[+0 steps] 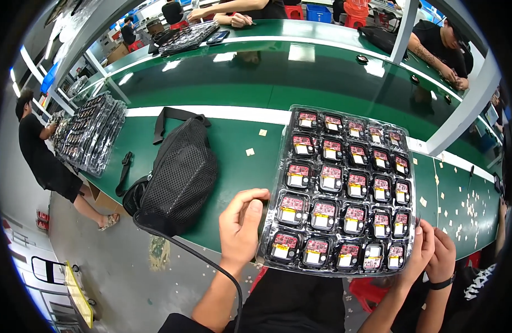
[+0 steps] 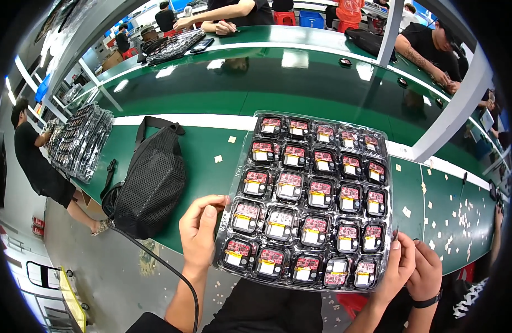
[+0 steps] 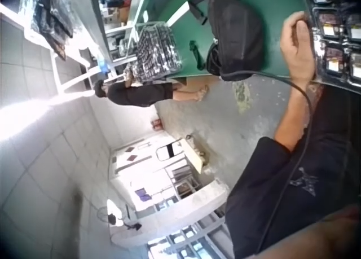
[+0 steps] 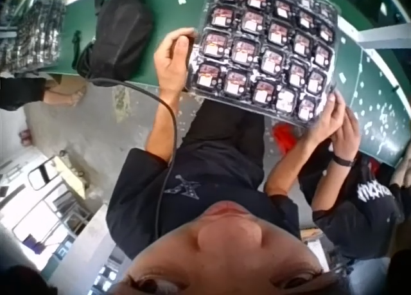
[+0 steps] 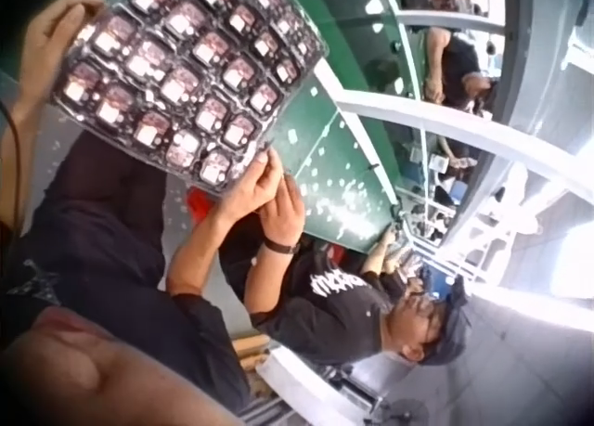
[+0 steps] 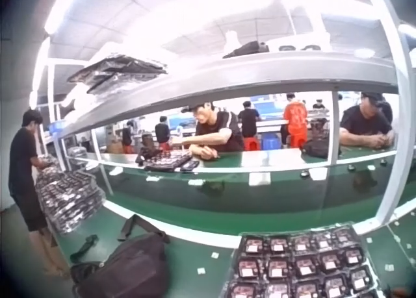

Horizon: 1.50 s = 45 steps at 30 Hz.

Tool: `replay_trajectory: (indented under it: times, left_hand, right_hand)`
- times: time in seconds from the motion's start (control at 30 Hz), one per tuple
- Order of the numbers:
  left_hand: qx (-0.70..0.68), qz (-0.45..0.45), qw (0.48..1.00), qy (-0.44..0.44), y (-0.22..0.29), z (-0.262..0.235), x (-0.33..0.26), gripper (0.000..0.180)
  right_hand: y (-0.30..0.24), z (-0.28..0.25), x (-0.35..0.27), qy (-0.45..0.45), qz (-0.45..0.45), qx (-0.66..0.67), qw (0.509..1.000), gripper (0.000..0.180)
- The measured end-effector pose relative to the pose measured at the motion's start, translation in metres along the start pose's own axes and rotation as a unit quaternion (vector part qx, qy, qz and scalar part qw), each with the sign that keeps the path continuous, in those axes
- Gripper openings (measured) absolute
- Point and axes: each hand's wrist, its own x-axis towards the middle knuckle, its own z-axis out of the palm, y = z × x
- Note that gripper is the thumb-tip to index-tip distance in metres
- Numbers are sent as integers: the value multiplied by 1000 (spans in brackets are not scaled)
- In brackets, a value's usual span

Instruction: Assembling small electronic modules and placing them into a plastic organization tray on an assembly line.

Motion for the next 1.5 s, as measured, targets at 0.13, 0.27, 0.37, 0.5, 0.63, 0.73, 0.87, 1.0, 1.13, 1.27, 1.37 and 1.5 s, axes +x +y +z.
replay_trajectory:
  times: [0.13, 0.27, 0.37, 0.5, 0.63, 0.73, 0.87, 1.0, 1.13, 1.27, 1.37, 1.5]
  left_hand:
    - [-45, 26, 998, 48, -14, 11, 2, 22]
    - [-37, 65, 993, 88, -14, -2, -2, 30]
    - [56, 118, 988, 78, -13, -28, -10, 49]
    - [228, 159, 958, 65, 1, -27, -27, 87]
    - [294, 188, 934, 77, 9, -18, -42, 101]
    - [330, 224, 916, 40, 12, -18, -46, 99]
    - [394, 315, 863, -28, 20, -14, -50, 95]
    - [345, 397, 850, -31, 31, 8, -67, 86]
    - [127, 360, 897, -224, 60, 35, -73, 75]
    - [-187, -9, 942, -278, 66, 62, -98, 53]
    - [-305, -217, 876, -304, 64, 65, -102, 61]
    - [-331, -303, 831, -329, 73, 67, -87, 72]
  right_hand:
    - [5, -8, 3, 8, 8, 41, 999, 20]
    - [-12, 2, 1, 0, -4, 18, 1000, 17]
    - [-35, 2, -10, -56, 44, -5, 997, 16]
    - [-40, -24, -16, -38, -61, -279, 958, 26]
    - [-40, -26, -5, 68, -57, -453, 887, 39]
    - [-30, -41, 1, 42, -16, -498, 866, 37]
    - [-24, -43, 4, 40, -21, -470, 881, 29]
    - [-17, -44, 8, 86, -99, -407, 904, 28]
    - [-58, -42, -22, 68, -120, -95, 986, 41]
    - [-90, -12, -56, -177, -335, 12, 926, 58]
    - [-100, 4, -64, -276, -311, 76, 906, 43]
    - [-99, 5, -62, -310, -303, 73, 898, 39]
